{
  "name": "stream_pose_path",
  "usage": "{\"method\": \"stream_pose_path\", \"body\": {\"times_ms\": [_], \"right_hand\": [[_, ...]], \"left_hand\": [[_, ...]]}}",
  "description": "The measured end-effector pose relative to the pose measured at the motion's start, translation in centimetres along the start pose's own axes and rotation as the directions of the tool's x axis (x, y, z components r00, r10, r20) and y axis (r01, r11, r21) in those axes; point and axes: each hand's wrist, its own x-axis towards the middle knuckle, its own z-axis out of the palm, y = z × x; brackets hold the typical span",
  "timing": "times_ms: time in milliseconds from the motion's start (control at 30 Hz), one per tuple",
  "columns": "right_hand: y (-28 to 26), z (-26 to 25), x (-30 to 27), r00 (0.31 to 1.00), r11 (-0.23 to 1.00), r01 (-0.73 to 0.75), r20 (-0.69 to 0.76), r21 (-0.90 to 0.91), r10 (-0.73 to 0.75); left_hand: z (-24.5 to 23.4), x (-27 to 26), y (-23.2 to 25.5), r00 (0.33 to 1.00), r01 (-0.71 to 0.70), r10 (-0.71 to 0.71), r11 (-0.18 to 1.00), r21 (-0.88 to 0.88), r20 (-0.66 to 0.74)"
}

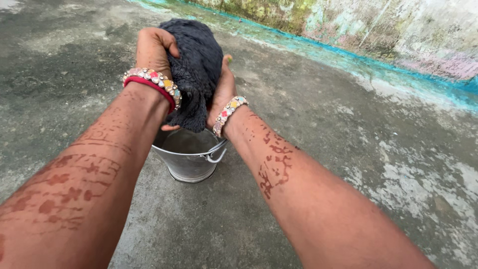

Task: The person washes a piece of dark clothing by hand on a concrete surface, scrubbing it against the ground and rinsing it in a metal bucket of water.

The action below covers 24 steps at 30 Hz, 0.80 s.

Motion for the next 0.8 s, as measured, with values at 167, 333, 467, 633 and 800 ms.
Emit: {"method": "stream_pose_path", "body": {"times_ms": [167,333,467,633,800], "right_hand": [[0.1,-1.6,-0.5,0.992,0.991,-0.128,0.028,0.045,0.127],[-1.3,0.1,-1.2,0.994,0.991,0.091,0.063,-0.1,-0.085],[-1.3,1.1,-1.9,0.982,0.959,0.184,0.086,-0.216,-0.169],[-2.5,-1.1,-0.1,0.998,0.971,0.067,0.025,-0.229,-0.063],[-5.9,-6.3,2.4,0.849,0.972,-0.234,0.478,-0.037,0.223]], "left_hand": [[-1.5,3.6,-4.6,0.964,-0.15,0.125,0.985,-0.089,-0.235],[1.0,4.4,-1.0,0.801,0.549,-0.443,0.811,0.2,-0.403],[7.1,-2.7,8.4,0.694,0.686,-0.3,0.551,0.474,-0.654],[11.0,-5.8,13.5,0.747,0.661,-0.223,0.348,0.665,-0.626],[8.6,-5.3,11.5,0.818,0.574,-0.445,0.595,0.562,-0.365]]}}
